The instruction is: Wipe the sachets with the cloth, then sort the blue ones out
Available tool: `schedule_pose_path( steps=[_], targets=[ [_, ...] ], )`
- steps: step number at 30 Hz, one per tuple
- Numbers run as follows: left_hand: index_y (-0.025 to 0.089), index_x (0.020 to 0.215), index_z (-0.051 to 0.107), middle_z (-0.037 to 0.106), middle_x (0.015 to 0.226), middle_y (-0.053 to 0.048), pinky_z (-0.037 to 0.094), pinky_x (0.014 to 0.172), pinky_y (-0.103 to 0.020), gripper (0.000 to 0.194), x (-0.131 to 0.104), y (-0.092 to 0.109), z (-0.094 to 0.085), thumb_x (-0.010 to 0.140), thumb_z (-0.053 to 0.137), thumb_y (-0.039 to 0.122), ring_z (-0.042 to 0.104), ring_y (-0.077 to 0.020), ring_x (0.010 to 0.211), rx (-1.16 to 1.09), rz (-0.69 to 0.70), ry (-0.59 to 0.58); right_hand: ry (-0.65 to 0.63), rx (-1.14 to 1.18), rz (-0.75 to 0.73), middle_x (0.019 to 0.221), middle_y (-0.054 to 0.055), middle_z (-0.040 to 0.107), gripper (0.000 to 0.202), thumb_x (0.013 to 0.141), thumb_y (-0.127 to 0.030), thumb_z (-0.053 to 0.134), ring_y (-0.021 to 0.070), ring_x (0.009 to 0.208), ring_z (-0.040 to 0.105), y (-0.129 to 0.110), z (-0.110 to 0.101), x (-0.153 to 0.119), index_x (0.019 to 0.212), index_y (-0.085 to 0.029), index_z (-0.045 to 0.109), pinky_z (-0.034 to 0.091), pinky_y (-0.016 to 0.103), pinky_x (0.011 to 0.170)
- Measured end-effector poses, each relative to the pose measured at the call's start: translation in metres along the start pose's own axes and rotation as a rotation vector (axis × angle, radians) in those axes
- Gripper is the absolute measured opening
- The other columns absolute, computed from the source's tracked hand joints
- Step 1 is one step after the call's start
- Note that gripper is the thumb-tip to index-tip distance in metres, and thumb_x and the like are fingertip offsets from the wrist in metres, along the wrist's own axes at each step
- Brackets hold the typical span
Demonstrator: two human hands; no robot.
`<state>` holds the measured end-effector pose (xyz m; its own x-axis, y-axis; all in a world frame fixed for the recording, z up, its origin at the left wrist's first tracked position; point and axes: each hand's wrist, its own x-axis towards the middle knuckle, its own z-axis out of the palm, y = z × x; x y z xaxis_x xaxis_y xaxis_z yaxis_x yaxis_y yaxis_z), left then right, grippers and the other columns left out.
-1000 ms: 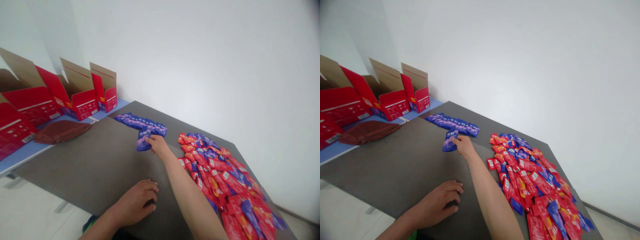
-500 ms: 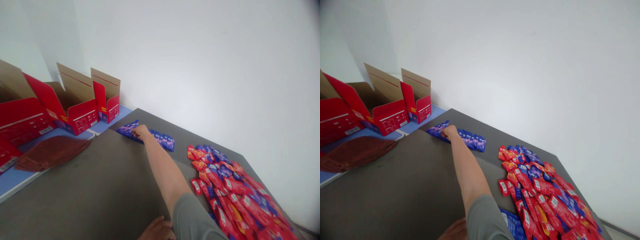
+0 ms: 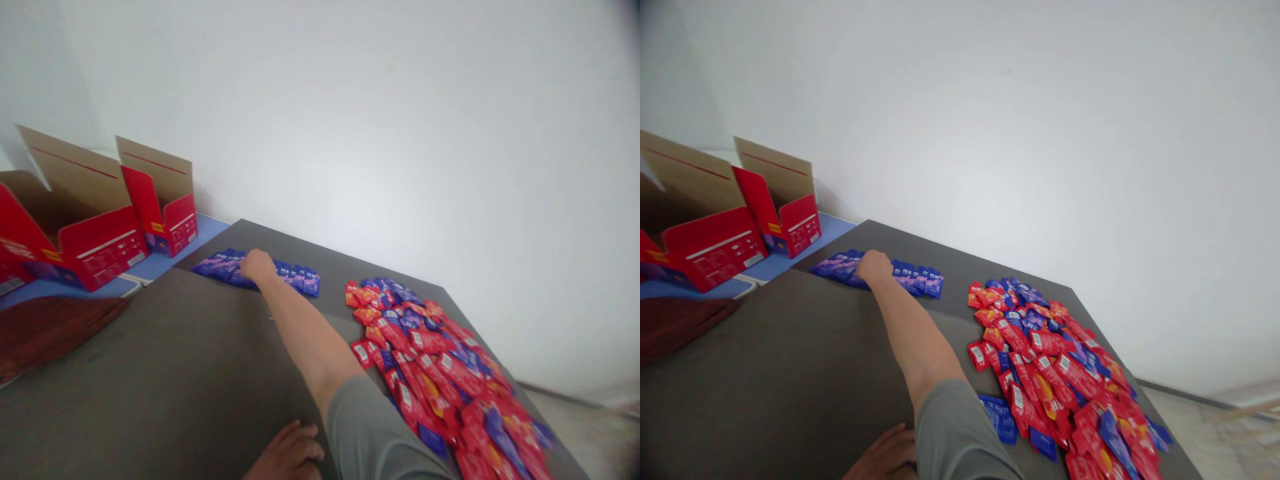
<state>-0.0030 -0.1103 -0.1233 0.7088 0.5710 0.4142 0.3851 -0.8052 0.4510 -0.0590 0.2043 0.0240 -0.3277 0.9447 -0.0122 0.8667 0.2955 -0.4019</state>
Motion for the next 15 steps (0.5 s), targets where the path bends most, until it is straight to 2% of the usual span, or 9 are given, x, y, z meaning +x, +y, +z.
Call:
schedule_pose_path(
  steps=[2,4,6,8,11,13,15],
  targets=[
    [0.029,0.101,0.069,0.074,0.118,0.001,0.044,0.117,-0.035,0.016,0.000,0.010,-0.013,0.086,0.074,0.026,0.061,-0.0228,0.129,-0.037,-0.004,0.019,0.024,-0.033,-0.009,0.117,0.019,0.072,0.038,0.093,-0.038,0.062,0.0280,0.107,0.069,0.020,-0.020,-0.022,0.113,-0.007,0.072,0.054,0.031,0.086],
    [0.028,0.102,0.069,0.071,0.124,-0.001,0.044,0.118,-0.040,0.022,0.001,0.018,-0.024,0.082,0.073,0.019,0.058,-0.0251,0.132,-0.047,-0.097,0.023,0.046,-0.069,-0.004,0.115,0.015,0.073,0.040,0.095,-0.045,0.059,0.0249,0.105,0.068,0.055,-0.046,-0.050,0.109,-0.011,0.074,0.051,0.028,0.085],
    [0.029,0.101,0.070,0.070,0.127,0.000,0.046,0.116,-0.042,0.019,0.001,0.022,-0.031,0.085,0.069,0.020,0.058,-0.0252,0.132,-0.045,-0.136,0.009,0.067,-0.114,0.032,0.110,0.011,0.074,0.038,0.096,-0.047,0.057,0.0228,0.100,0.068,0.100,-0.077,-0.087,0.105,-0.015,0.075,0.050,0.027,0.082],
    [0.030,0.101,0.071,0.070,0.127,0.000,0.047,0.115,-0.044,0.012,0.002,0.022,-0.033,0.090,0.067,0.027,0.059,-0.0251,0.131,-0.027,-0.151,-0.013,0.083,-0.170,0.096,0.103,0.009,0.075,0.035,0.097,-0.046,0.056,0.0220,0.094,0.068,0.150,-0.111,-0.133,0.099,-0.018,0.076,0.048,0.026,0.077],
    [0.030,0.103,0.072,0.071,0.127,0.000,0.047,0.115,-0.046,0.014,0.002,0.019,-0.032,0.093,0.065,0.036,0.059,-0.0255,0.131,0.004,-0.170,-0.022,0.079,-0.222,0.172,0.096,0.010,0.074,0.032,0.099,-0.036,0.053,0.0212,0.088,0.066,0.217,-0.152,-0.208,0.095,-0.015,0.075,0.044,0.027,0.075],
    [0.030,0.106,0.073,0.072,0.126,0.000,0.047,0.115,-0.047,0.018,0.003,0.016,-0.030,0.092,0.066,0.039,0.060,-0.0261,0.130,0.010,-0.191,-0.018,0.018,-0.228,0.168,0.088,0.006,0.073,0.021,0.095,-0.030,0.061,0.0187,0.084,0.065,0.246,-0.163,-0.256,0.089,-0.016,0.075,0.042,0.025,0.073],
    [0.030,0.107,0.074,0.073,0.124,-0.001,0.048,0.114,-0.046,0.021,0.004,0.013,-0.030,0.092,0.066,0.042,0.061,-0.0264,0.129,0.004,-0.212,-0.027,-0.168,-0.196,0.015,0.088,0.001,0.073,0.013,0.090,-0.031,0.069,0.0168,0.084,0.065,0.257,-0.158,-0.298,0.091,-0.020,0.076,0.042,0.023,0.073]
  ],
)
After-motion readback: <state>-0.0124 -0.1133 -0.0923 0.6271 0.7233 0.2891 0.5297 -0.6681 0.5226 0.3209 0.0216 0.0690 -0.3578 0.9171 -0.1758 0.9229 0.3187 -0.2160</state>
